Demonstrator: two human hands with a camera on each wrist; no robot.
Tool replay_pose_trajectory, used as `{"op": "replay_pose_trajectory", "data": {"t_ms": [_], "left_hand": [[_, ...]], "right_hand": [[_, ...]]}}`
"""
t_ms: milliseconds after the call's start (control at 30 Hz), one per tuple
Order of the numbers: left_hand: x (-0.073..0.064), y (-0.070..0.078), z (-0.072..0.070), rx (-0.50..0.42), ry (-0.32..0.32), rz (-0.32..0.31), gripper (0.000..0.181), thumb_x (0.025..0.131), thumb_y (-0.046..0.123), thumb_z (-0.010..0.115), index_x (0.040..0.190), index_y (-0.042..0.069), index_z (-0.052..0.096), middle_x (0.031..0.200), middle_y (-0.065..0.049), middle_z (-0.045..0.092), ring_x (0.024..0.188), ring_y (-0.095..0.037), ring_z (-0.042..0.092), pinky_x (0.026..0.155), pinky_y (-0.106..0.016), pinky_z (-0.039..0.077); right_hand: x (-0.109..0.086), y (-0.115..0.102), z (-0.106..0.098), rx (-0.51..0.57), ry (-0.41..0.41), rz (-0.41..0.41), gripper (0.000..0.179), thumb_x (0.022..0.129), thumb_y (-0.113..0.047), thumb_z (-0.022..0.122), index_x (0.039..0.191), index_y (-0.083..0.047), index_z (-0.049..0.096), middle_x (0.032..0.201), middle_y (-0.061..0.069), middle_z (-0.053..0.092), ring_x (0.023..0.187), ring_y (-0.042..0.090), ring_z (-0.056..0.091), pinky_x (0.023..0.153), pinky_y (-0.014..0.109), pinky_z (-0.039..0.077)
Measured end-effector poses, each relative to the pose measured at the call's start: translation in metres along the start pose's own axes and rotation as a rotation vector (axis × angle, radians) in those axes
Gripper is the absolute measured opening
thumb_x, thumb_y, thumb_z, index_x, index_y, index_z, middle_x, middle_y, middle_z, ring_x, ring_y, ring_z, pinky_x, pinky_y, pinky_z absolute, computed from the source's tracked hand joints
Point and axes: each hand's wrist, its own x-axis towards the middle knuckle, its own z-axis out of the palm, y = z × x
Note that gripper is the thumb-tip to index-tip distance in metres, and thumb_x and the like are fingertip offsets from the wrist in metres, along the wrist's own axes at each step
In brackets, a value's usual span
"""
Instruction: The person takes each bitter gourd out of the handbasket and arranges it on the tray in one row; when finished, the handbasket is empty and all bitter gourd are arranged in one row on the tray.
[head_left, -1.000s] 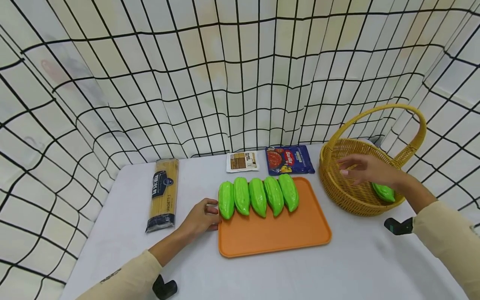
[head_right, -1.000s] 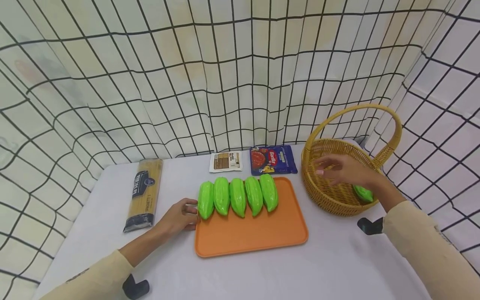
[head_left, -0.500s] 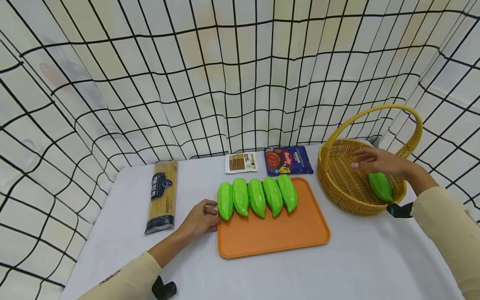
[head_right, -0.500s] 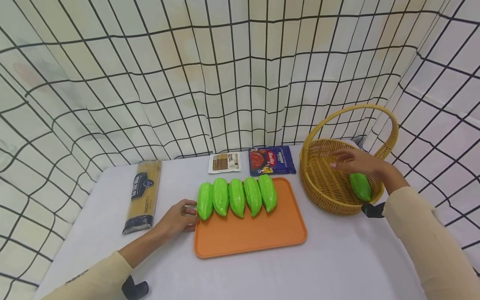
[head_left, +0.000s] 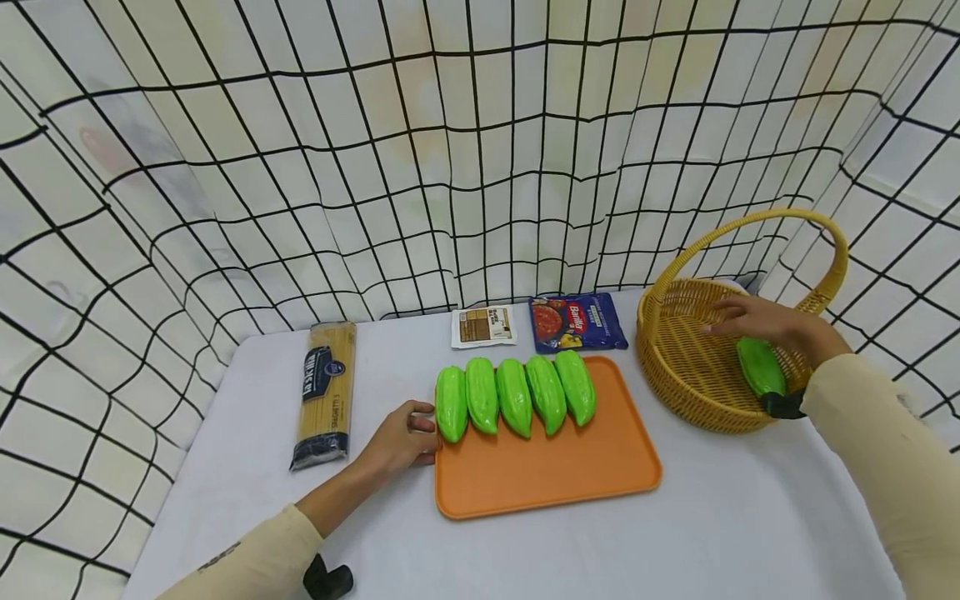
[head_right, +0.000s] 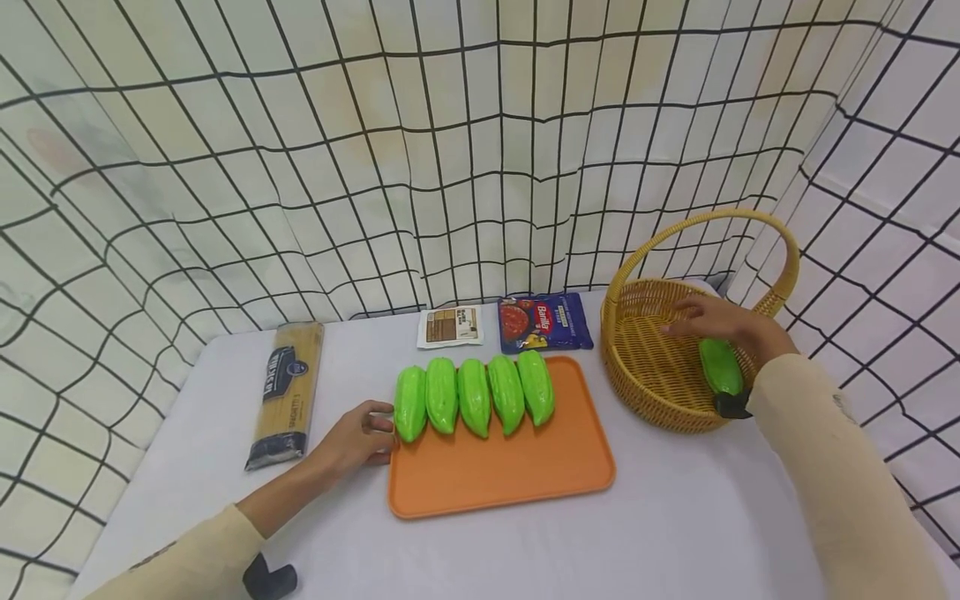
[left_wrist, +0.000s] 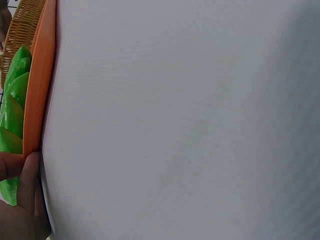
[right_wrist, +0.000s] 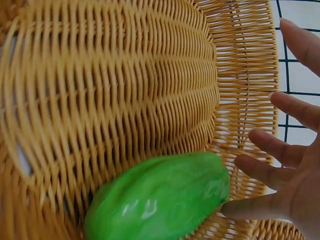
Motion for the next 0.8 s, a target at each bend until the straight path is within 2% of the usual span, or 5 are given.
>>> {"op": "replay_pose_trajectory", "data": {"t_ms": [233,500,633,800], "left_hand": [[-0.002,0.001,0.0,-0.006,0.004,-0.005,0.056,0.087,0.002,0.069,0.138,0.002,0.049,0.115,-0.017,0.057,0.092,-0.021,0.066,0.075,-0.032,0.065],[-0.001,0.002,0.001,-0.013,0.004,-0.003,0.056,0.086,0.001,0.07,0.138,0.001,0.049,0.114,-0.017,0.057,0.091,-0.022,0.066,0.074,-0.032,0.065],[-0.002,0.003,0.001,-0.014,0.004,-0.003,0.056,0.086,0.001,0.07,0.138,0.001,0.049,0.114,-0.017,0.057,0.091,-0.022,0.066,0.074,-0.032,0.065],[-0.002,0.003,0.001,-0.017,0.004,-0.007,0.056,0.086,0.001,0.069,0.138,0.001,0.049,0.113,-0.016,0.057,0.091,-0.021,0.066,0.074,-0.032,0.065]], "right_hand": [[0.014,-0.006,0.002,-0.005,-0.004,0.003,0.097,0.093,-0.061,0.058,0.158,-0.003,0.015,0.157,0.038,0.016,0.14,0.059,0.022,0.111,0.075,0.03],[0.025,-0.01,0.003,0.089,-0.07,-0.03,0.087,0.099,-0.051,0.056,0.158,-0.001,0.016,0.159,0.035,0.015,0.142,0.058,0.023,0.108,0.073,0.037],[0.028,-0.006,0.004,0.099,-0.069,-0.056,0.081,0.099,-0.046,0.058,0.156,-0.001,0.022,0.158,0.033,0.024,0.143,0.053,0.029,0.108,0.066,0.043],[0.025,-0.001,0.005,0.061,-0.071,-0.082,0.075,0.099,-0.042,0.059,0.155,-0.001,0.029,0.153,0.034,0.033,0.139,0.052,0.036,0.107,0.063,0.046]]}}
